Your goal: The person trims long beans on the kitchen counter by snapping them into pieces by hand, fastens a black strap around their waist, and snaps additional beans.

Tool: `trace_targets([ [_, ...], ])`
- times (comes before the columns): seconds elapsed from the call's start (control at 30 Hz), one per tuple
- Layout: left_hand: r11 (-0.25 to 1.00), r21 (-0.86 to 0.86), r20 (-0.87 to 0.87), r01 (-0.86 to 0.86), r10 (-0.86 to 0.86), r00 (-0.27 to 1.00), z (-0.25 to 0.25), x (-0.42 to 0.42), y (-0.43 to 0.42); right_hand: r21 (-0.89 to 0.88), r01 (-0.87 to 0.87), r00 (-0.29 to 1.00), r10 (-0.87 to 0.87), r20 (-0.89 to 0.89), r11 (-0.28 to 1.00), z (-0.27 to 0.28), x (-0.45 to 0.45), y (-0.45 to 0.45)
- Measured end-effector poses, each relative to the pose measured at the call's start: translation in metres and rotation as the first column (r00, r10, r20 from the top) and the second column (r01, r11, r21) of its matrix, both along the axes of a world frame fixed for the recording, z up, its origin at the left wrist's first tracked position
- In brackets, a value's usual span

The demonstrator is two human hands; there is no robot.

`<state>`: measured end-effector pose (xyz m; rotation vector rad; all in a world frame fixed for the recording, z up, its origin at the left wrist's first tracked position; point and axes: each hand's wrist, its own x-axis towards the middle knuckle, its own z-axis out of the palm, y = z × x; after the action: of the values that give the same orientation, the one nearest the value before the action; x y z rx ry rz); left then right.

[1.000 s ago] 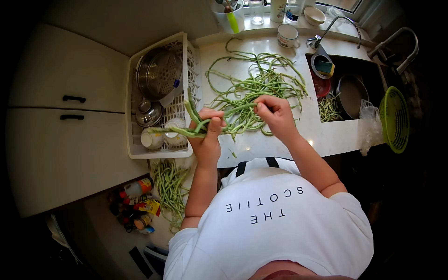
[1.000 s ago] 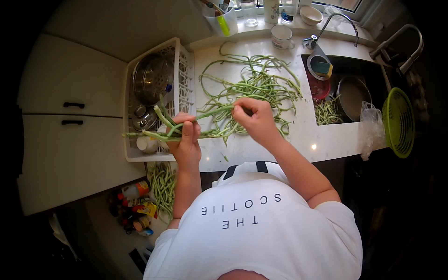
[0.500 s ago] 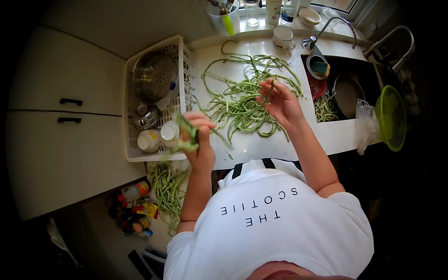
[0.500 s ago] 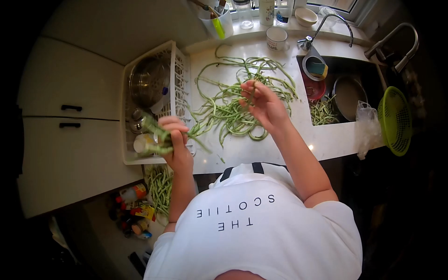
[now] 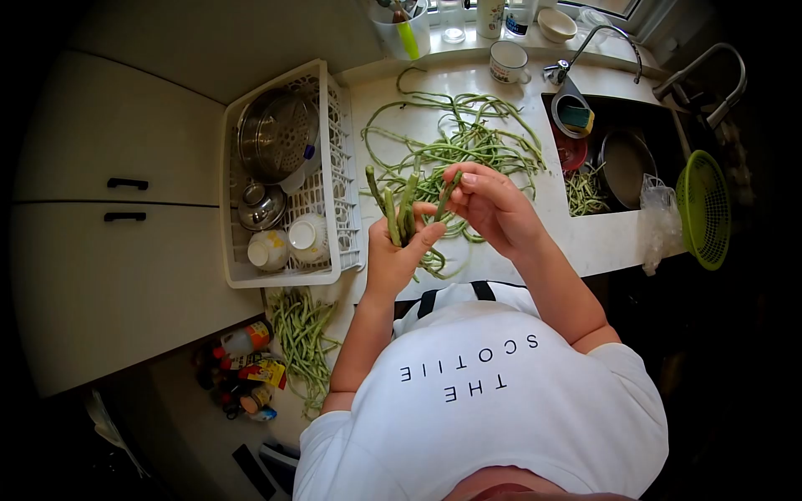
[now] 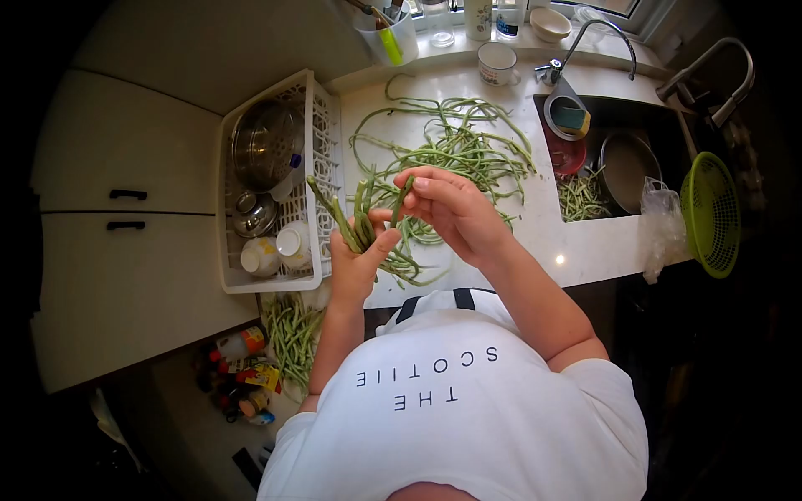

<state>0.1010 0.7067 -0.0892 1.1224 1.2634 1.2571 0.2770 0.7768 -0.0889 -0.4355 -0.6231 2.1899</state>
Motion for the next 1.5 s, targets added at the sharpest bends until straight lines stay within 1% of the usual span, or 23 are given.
trace_targets([
  [0.37,0.996,0.005,0.065,-0.089,0.088,0.994,0.003,0.000,-0.004,0.090,0.012,1.000,-0.012,0.000,0.996,-0.005,0.000,-0.002],
  [0.53,0.996,0.011,0.013,-0.083,0.083,0.996,0.007,-0.004,-0.005,0.143,0.042,0.997,-0.050,0.053,0.989,0.004,0.002,-0.003],
  [0.6,0.996,0.028,-0.029,-0.081,0.081,0.996,0.011,-0.007,-0.004,0.423,-0.009,0.925,-0.153,0.347,0.906,0.005,0.007,-0.002],
  [0.63,0.999,0.007,-0.120,-0.040,0.041,0.992,0.013,-0.010,-0.004,0.422,-0.010,0.926,-0.151,0.346,0.906,0.009,0.010,0.001],
  [0.67,1.000,-0.019,-0.208,-0.003,-0.001,0.978,0.015,-0.012,-0.004,0.729,-0.119,0.805,-0.364,0.468,0.674,0.016,0.014,0.004],
  [0.7,1.000,-0.019,-0.209,-0.004,0.000,0.978,0.019,-0.013,-0.002,0.885,-0.302,0.658,-0.595,0.462,0.354,0.021,0.016,0.007],
  [0.73,0.998,0.044,-0.336,0.039,-0.022,0.942,0.024,-0.013,0.000,0.908,-0.323,0.634,-0.652,0.417,0.267,0.024,0.013,0.009],
  [0.77,0.991,0.100,-0.458,0.091,-0.036,0.888,0.027,-0.013,0.001,0.908,-0.323,0.634,-0.652,0.417,0.267,0.024,0.012,0.010],
  [0.83,0.986,0.129,-0.507,0.105,-0.026,0.862,0.027,-0.013,0.002,0.923,-0.386,0.580,-0.776,0.248,0.006,0.024,0.011,0.010],
  [0.93,0.975,0.200,-0.543,0.101,0.024,0.840,0.021,-0.010,0.004,0.926,-0.377,0.507,-0.840,0.194,-0.013,0.020,0.006,0.008],
  [0.97,0.983,0.179,-0.473,0.026,0.063,0.879,0.019,-0.006,0.003,0.926,-0.376,0.506,-0.841,0.192,-0.014,0.014,0.002,0.007],
  [1.03,0.987,0.151,-0.403,-0.046,0.104,0.909,0.015,0.002,0.003,0.950,-0.053,0.563,-0.776,0.284,0.309,-0.005,-0.007,0.004],
  [1.07,0.989,0.130,-0.323,-0.070,0.109,0.940,0.013,0.005,0.004,0.746,0.074,0.715,-0.557,0.423,0.662,-0.014,-0.011,-0.002],
  [1.1,0.990,0.108,-0.242,-0.093,0.117,0.963,0.011,0.008,0.005,0.747,0.076,0.715,-0.558,0.421,0.660,-0.017,-0.014,-0.002],
  [1.17,0.983,0.148,-0.226,-0.111,0.143,0.963,0.002,0.012,0.005,0.176,0.302,0.910,-0.338,0.242,0.937,-0.022,-0.020,-0.004],
  [1.2,0.974,0.187,-0.209,-0.130,0.169,0.963,-0.002,0.014,0.005,0.082,0.360,0.929,-0.365,0.061,0.929,-0.031,-0.015,0.005],
  [1.23,0.963,0.224,-0.192,-0.148,0.193,0.962,-0.002,0.015,0.005,-0.054,0.439,0.898,-0.438,0.033,0.897,-0.037,-0.006,0.014],
  [1.3,0.966,0.199,-0.142,-0.167,0.197,0.970,0.006,0.012,0.002,0.223,0.606,0.740,-0.644,0.192,0.763,-0.038,0.021,0.032],
  [1.33,0.978,0.139,-0.038,-0.153,0.160,0.986,0.007,0.008,0.002,0.505,0.560,0.590,-0.744,0.314,0.657,-0.037,0.041,0.038],
  [1.37,0.988,0.077,0.071,-0.135,0.130,0.989,0.007,0.005,0.001,0.612,0.527,0.476,-0.801,0.362,0.590,-0.038,0.062,0.040],
  [1.43,0.983,0.092,0.084,-0.157,0.149,0.985,0.007,0.002,0.002,0.772,0.424,0.184,-0.880,0.438,0.473,-0.050,0.107,0.046],
  [1.47,0.985,0.079,0.101,-0.151,0.142,0.985,0.009,0.001,0.002,0.944,0.110,-0.107,-0.940,0.324,0.313,-0.058,0.137,0.048],
  [1.5,0.988,0.066,0.118,-0.143,0.134,0.984,0.010,0.000,0.002,0.967,-0.133,-0.285,-0.943,0.174,0.219,-0.064,0.161,0.049],
])
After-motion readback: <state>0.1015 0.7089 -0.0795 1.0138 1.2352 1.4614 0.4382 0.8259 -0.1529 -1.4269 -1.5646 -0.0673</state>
